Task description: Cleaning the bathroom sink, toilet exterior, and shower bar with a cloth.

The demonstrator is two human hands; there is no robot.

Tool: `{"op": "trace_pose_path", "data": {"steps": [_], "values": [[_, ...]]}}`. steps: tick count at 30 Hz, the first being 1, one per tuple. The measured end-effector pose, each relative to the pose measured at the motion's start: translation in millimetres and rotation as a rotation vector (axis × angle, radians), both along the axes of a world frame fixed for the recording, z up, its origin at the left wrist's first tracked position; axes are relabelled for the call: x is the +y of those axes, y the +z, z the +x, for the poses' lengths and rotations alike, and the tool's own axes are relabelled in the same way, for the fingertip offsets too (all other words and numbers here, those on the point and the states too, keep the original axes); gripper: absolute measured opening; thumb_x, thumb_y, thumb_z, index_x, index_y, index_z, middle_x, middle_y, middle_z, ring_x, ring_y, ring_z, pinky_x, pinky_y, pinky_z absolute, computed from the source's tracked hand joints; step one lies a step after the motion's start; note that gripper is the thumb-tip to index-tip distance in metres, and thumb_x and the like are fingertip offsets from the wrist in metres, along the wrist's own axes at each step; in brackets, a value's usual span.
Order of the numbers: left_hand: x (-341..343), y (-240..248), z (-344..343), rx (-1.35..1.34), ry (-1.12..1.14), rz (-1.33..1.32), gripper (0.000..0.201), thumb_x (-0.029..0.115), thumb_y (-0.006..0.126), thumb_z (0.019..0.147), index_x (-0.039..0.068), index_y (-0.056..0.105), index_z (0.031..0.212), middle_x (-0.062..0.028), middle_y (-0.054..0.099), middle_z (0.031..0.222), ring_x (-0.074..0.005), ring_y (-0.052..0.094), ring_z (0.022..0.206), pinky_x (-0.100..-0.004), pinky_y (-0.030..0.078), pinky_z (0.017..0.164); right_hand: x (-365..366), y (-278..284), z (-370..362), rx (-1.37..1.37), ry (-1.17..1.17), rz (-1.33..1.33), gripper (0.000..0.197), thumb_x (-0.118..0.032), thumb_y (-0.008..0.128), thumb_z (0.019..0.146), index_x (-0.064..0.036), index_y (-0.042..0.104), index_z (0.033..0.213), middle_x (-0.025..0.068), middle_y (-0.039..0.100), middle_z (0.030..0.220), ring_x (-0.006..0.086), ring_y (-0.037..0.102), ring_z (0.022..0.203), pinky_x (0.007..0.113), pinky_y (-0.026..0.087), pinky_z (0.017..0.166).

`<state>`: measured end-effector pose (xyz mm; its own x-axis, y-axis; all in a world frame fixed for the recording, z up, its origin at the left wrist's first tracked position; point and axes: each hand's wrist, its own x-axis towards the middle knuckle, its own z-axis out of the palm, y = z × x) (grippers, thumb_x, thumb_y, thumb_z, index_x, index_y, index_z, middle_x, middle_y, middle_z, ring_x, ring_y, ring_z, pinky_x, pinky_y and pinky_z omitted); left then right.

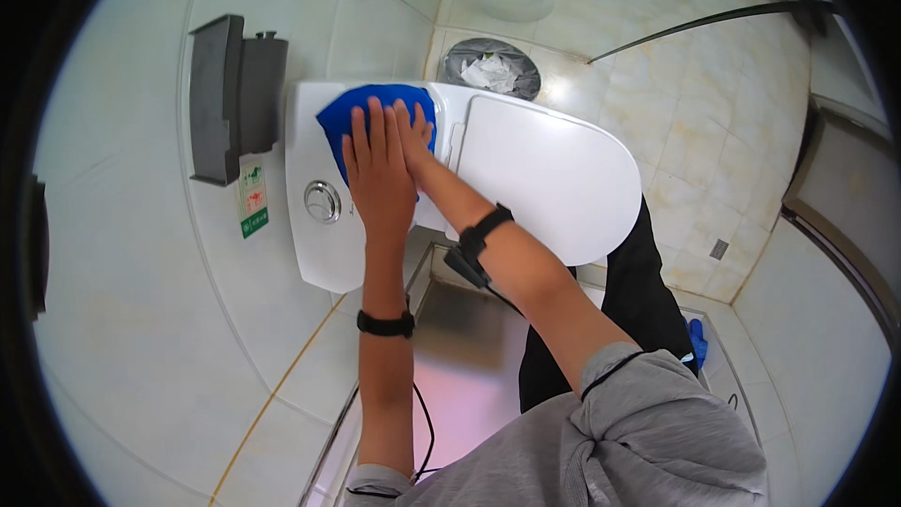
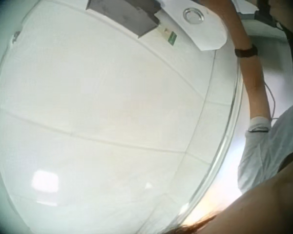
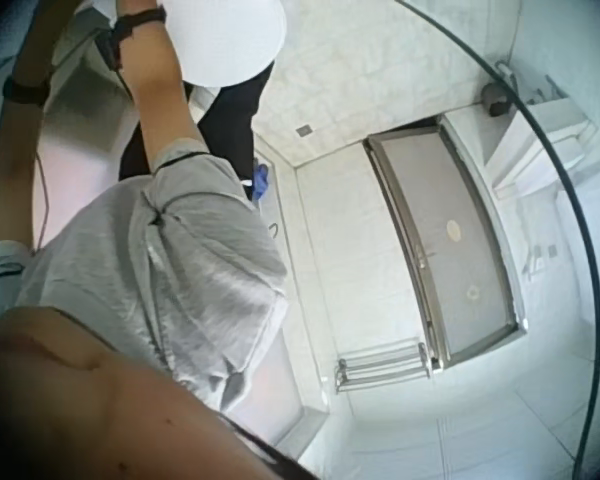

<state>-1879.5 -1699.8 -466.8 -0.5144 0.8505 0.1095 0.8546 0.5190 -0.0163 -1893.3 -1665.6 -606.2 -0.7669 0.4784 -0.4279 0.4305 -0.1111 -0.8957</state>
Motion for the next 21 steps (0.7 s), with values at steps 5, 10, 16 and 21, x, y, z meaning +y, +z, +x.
{"op": "trace_pose_path", "data": {"steps": [5,10,16,21], "values": [[-117,20,40,-0.062,0.030,-0.254,0.054,0.009,0.053,0.082,0.011,0.047,0.136,-0.0067,0.036,0.148,-0.0258,0.032,0.137,-0.0435,0.023,0.111,-148,25,58,0.061,-0.259,-0.009,0.083,-0.055,0.048,0.089,-0.0090,0.013,0.148,0.0218,0.003,0.153,0.0379,0.000,0.141,0.046,0.012,0.115],[-172,39,62,-0.241,-0.030,-0.273,0.049,0.002,0.055,0.082,0.014,0.054,0.129,-0.0065,0.041,0.144,-0.0268,0.036,0.135,-0.0432,0.028,0.109,-220,35,75,-0.030,-0.547,-0.327,0.088,-0.060,0.043,0.089,-0.0070,0.004,0.149,0.0161,0.007,0.154,0.0339,0.009,0.141,0.044,0.017,0.114],[-176,89,31,-0.404,0.153,0.032,0.041,0.003,0.054,0.082,0.005,0.055,0.123,-0.0183,0.043,0.138,-0.0381,0.044,0.125,-0.0434,0.038,0.103,-225,72,53,0.182,-0.842,-1.216,0.089,-0.062,0.041,0.089,-0.0085,0.002,0.149,0.0142,0.008,0.154,0.0326,0.011,0.141,0.046,0.018,0.114],[-113,79,-24,-0.383,0.112,0.104,0.051,0.012,0.053,0.088,0.002,0.040,0.136,-0.0208,0.031,0.145,-0.0385,0.032,0.133,-0.0440,0.033,0.106,-176,63,57,0.477,-0.827,-1.579,0.090,-0.064,0.039,0.089,-0.0097,0.000,0.149,0.0127,0.009,0.154,0.0315,0.013,0.141,0.047,0.019,0.113]]}}
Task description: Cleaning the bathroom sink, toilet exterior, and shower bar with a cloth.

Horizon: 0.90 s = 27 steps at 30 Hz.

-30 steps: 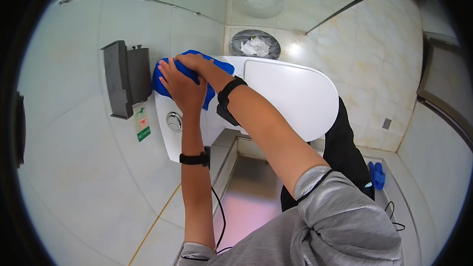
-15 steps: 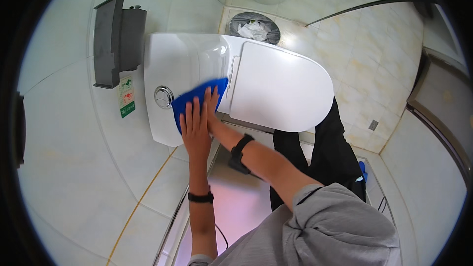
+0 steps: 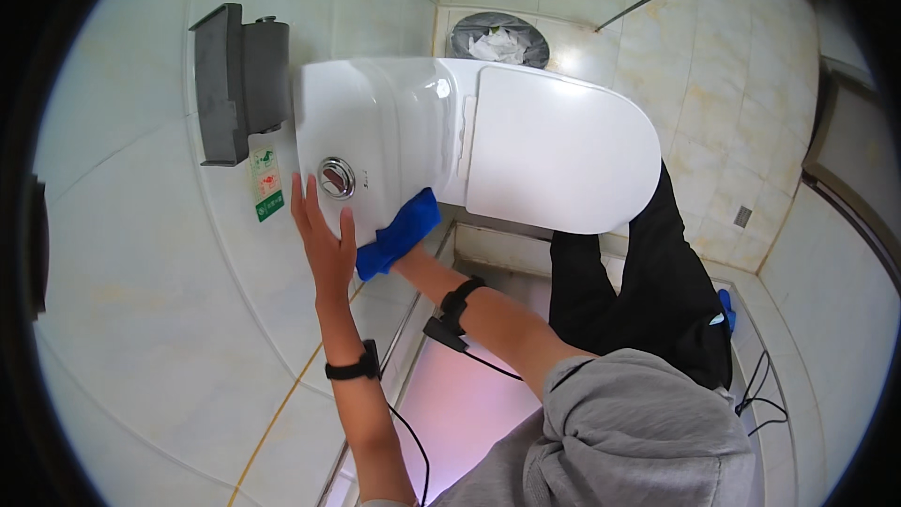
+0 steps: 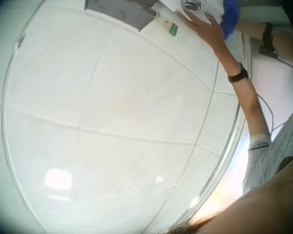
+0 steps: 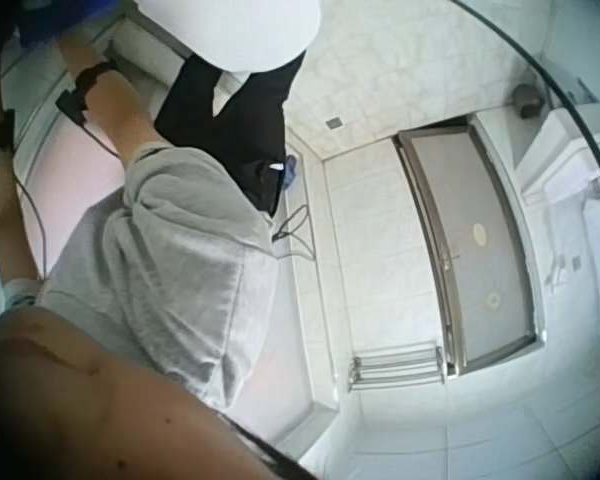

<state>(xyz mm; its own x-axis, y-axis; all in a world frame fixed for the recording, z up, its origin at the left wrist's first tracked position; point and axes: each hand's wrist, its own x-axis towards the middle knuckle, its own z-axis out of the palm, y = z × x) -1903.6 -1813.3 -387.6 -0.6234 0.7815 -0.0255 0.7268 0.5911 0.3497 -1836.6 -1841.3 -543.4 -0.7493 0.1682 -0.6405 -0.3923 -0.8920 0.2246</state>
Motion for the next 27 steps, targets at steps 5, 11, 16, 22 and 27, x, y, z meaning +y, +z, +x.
{"op": "trace_pose_path", "data": {"steps": [5,11,16,22,27], "values": [[18,-49,-23,-0.036,0.055,0.050,0.058,0.025,0.048,0.094,-0.002,0.028,0.142,-0.0217,0.020,0.150,-0.0390,0.018,0.139,-0.0465,0.016,0.113,70,-6,-5,0.309,-0.045,0.060,0.090,-0.065,0.038,0.089,-0.0107,-0.001,0.149,0.0114,0.010,0.154,0.0306,0.015,0.140,0.047,0.020,0.113],[16,-58,-20,0.169,0.108,0.072,0.053,0.024,0.050,0.092,-0.003,0.039,0.136,-0.0219,0.030,0.146,-0.0394,0.025,0.137,-0.0479,0.021,0.111,178,-58,-70,-0.422,0.247,0.242,0.070,-0.061,0.035,0.092,-0.0109,0.038,0.140,0.0098,0.046,0.136,0.0213,0.047,0.118,0.038,0.038,0.100],[48,-75,-3,0.125,0.128,0.157,0.051,0.022,0.052,0.090,-0.001,0.043,0.134,-0.0211,0.035,0.144,-0.0397,0.031,0.135,-0.0491,0.027,0.109,252,-191,-75,-0.549,0.468,0.826,0.054,-0.052,0.044,0.094,-0.0139,0.049,0.132,0.0049,0.058,0.115,0.0152,0.053,0.102,0.029,0.042,0.090],[43,-73,-10,0.121,0.150,0.120,0.050,0.026,0.048,0.093,-0.002,0.044,0.134,-0.0199,0.035,0.145,-0.0377,0.030,0.136,-0.0446,0.026,0.111,229,-205,-61,-1.027,-0.008,1.326,0.037,-0.030,0.041,0.098,-0.0071,0.056,0.122,0.0063,0.060,0.111,0.0190,0.054,0.098,0.030,0.042,0.090],[20,-54,-28,0.171,0.172,0.042,0.050,0.025,0.047,0.093,-0.004,0.044,0.133,-0.0212,0.034,0.145,-0.0387,0.029,0.137,-0.0449,0.026,0.111,135,-93,-47,-0.431,0.034,0.048,0.054,-0.052,0.034,0.097,-0.0119,0.048,0.132,0.0065,0.055,0.126,0.0226,0.050,0.112,0.036,0.040,0.097]]}}
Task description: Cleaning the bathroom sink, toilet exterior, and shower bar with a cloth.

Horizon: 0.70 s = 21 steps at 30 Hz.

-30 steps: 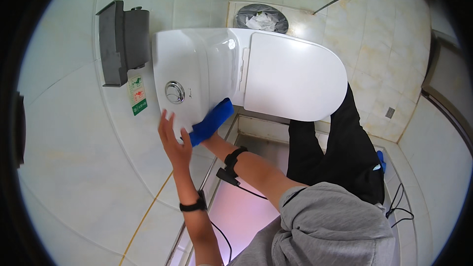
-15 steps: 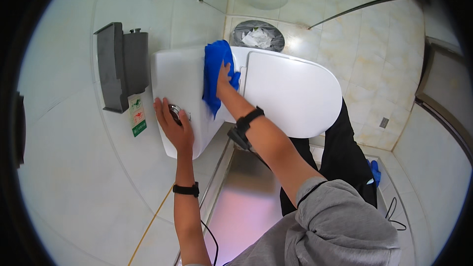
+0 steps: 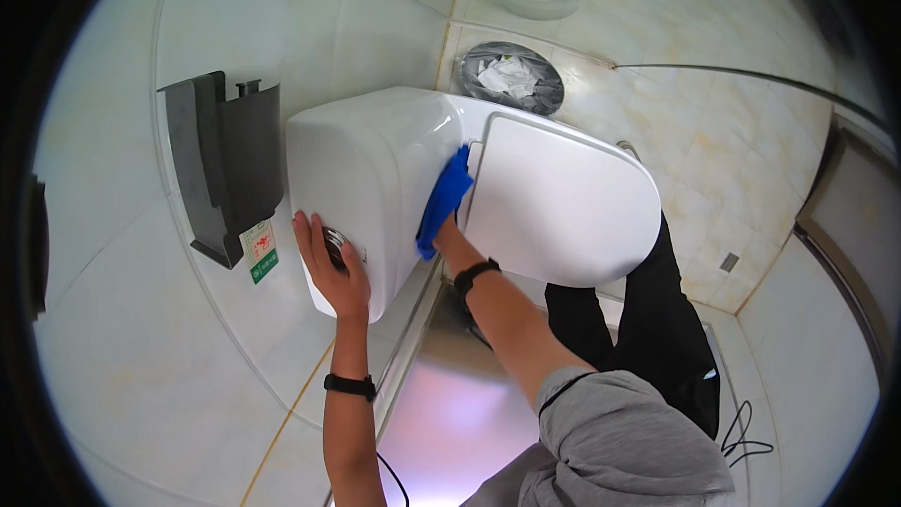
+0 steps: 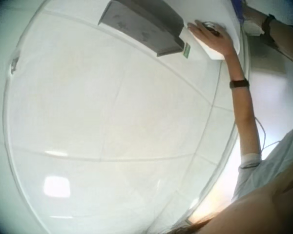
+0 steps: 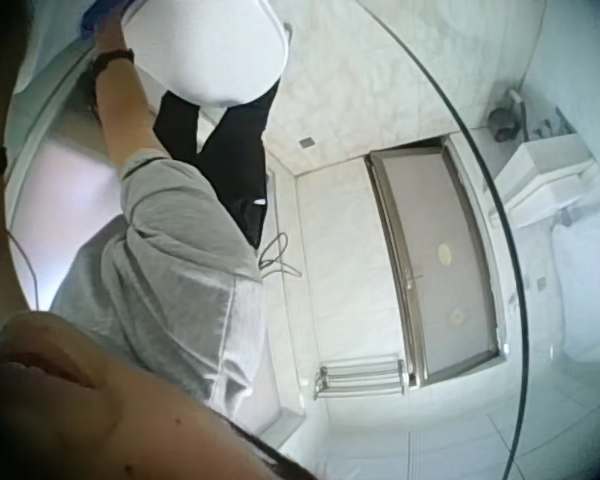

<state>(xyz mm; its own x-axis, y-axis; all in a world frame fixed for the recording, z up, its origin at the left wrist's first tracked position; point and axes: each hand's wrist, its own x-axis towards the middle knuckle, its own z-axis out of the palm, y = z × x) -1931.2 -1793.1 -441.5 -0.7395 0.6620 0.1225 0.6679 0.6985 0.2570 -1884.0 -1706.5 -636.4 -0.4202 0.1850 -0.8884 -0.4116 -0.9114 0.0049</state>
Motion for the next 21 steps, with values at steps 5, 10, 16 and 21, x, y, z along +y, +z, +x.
{"op": "trace_pose_path", "data": {"steps": [5,10,16,21], "values": [[10,-12,3,-0.040,-0.008,0.083,0.049,0.026,0.047,0.091,-0.005,0.046,0.130,-0.0227,0.036,0.144,-0.0435,0.030,0.134,-0.0513,0.026,0.109,-30,38,28,0.299,-0.109,-0.279,0.062,-0.060,0.031,0.094,-0.0134,0.049,0.130,0.0062,0.054,0.128,0.0237,0.050,0.114,0.036,0.041,0.098],[5,-14,4,-0.051,-0.014,0.051,0.050,0.028,0.048,0.091,-0.005,0.048,0.129,-0.0232,0.036,0.144,-0.0440,0.032,0.133,-0.0516,0.026,0.109,-17,30,23,0.260,0.015,-0.283,0.063,-0.061,0.030,0.094,-0.0134,0.049,0.130,0.0062,0.054,0.128,0.0238,0.051,0.113,0.036,0.041,0.098],[9,-9,-1,-0.052,-0.052,0.078,0.050,0.025,0.049,0.091,-0.002,0.045,0.133,-0.0210,0.035,0.145,-0.0395,0.031,0.135,-0.0454,0.026,0.110,56,0,3,-0.140,0.270,0.477,0.060,-0.052,0.042,0.094,-0.0089,0.044,0.136,0.0107,0.051,0.134,0.0265,0.051,0.117,0.037,0.041,0.098],[-12,-10,-2,-0.013,-0.019,0.061,0.051,0.021,0.058,0.083,0.000,0.050,0.129,-0.0210,0.040,0.141,-0.0430,0.037,0.129,-0.0500,0.034,0.104,145,9,-28,-0.547,0.876,1.728,0.031,-0.011,0.051,0.089,0.0015,0.058,0.116,0.0245,0.062,0.103,0.0400,0.060,0.095,0.044,0.047,0.082]]}}
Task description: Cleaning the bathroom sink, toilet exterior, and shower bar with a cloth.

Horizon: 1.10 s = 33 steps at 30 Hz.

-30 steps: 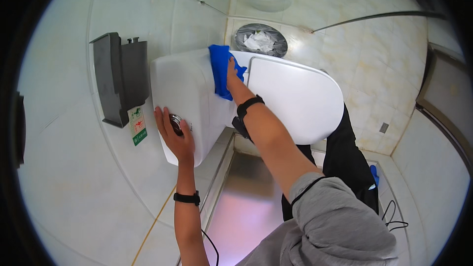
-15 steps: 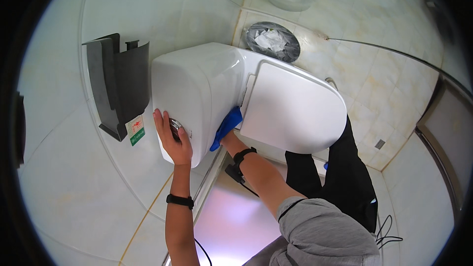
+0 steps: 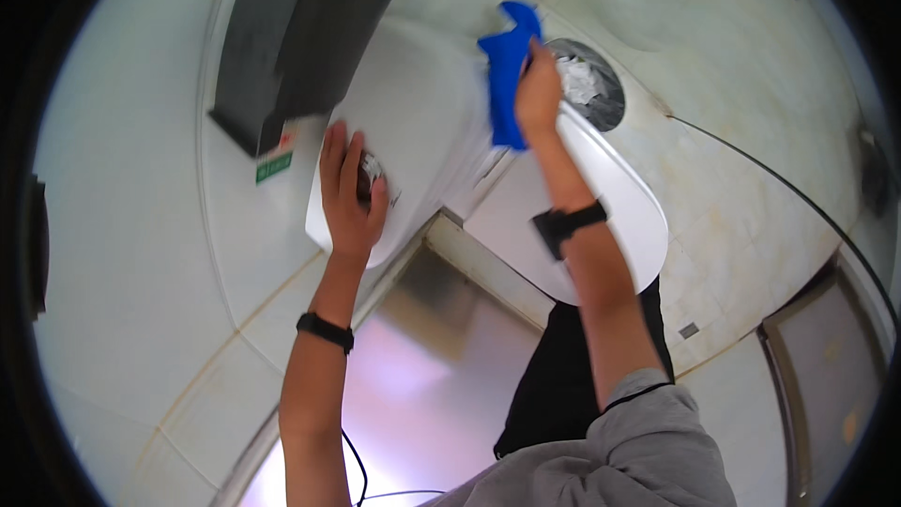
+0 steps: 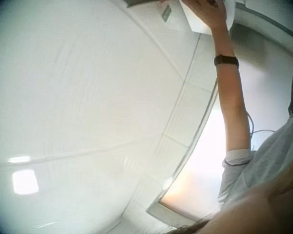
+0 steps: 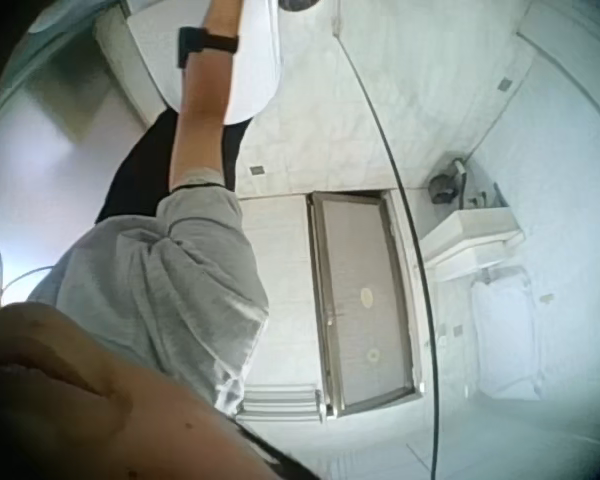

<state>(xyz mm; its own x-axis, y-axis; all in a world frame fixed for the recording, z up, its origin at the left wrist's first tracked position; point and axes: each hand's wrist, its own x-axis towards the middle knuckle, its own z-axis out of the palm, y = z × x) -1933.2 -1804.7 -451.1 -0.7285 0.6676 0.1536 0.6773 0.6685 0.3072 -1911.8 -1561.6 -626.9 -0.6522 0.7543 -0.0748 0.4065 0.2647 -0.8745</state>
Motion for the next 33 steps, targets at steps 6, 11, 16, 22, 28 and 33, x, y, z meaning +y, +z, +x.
{"op": "trace_pose_path", "data": {"steps": [6,11,16,22,28,33], "values": [[12,-3,-2,-0.021,-0.007,0.044,0.051,0.017,0.056,0.083,0.003,0.049,0.131,-0.0174,0.039,0.143,-0.0373,0.035,0.133,-0.0456,0.031,0.108,45,-108,36,-0.706,0.770,0.324,0.029,-0.014,0.053,0.085,0.0001,0.060,0.109,0.0215,0.058,0.114,0.0372,0.060,0.097,0.044,0.050,0.084],[-1,-2,-1,0.000,0.005,0.059,0.051,0.015,0.058,0.080,0.004,0.051,0.130,-0.0157,0.041,0.142,-0.0356,0.036,0.132,-0.0441,0.031,0.108,-47,-101,61,-0.583,0.753,0.680,0.016,-0.011,0.055,0.080,-0.0012,0.066,0.087,0.0141,0.056,0.097,0.0339,0.057,0.091,0.040,0.052,0.075],[-3,-7,0,0.014,0.011,0.064,0.055,0.018,0.062,0.076,0.007,0.052,0.129,-0.0151,0.042,0.142,-0.0368,0.038,0.130,-0.0468,0.034,0.105,-91,-82,85,-0.574,0.681,0.693,0.014,-0.010,0.055,0.079,-0.0032,0.064,0.088,0.0129,0.055,0.095,0.0296,0.055,0.091,0.037,0.048,0.075],[0,-7,0,0.033,-0.009,0.072,0.054,0.017,0.062,0.076,0.006,0.052,0.128,-0.0151,0.041,0.142,-0.0371,0.038,0.130,-0.0466,0.035,0.104,-129,-65,119,-0.422,0.758,0.748,0.018,-0.011,0.057,0.077,-0.0004,0.065,0.088,0.0127,0.054,0.093,0.0296,0.051,0.090,0.036,0.042,0.073],[-2,-4,0,0.014,-0.021,0.070,0.049,0.014,0.056,0.083,0.002,0.050,0.130,-0.0163,0.041,0.142,-0.0356,0.037,0.132,-0.0443,0.031,0.108,-170,-58,145,-0.269,0.844,0.748,0.021,-0.012,0.057,0.075,0.0004,0.063,0.092,0.0134,0.054,0.094,0.0287,0.051,0.092,0.036,0.040,0.074],[-1,-7,-3,0.035,-0.004,0.091,0.054,0.016,0.061,0.075,0.007,0.053,0.128,-0.0152,0.042,0.141,-0.0373,0.039,0.130,-0.0469,0.035,0.104,-199,-59,164,-0.256,1.132,0.529,0.020,-0.015,0.060,0.074,-0.0075,0.063,0.092,0.0062,0.056,0.094,0.0255,0.051,0.092,0.037,0.041,0.075]]}}
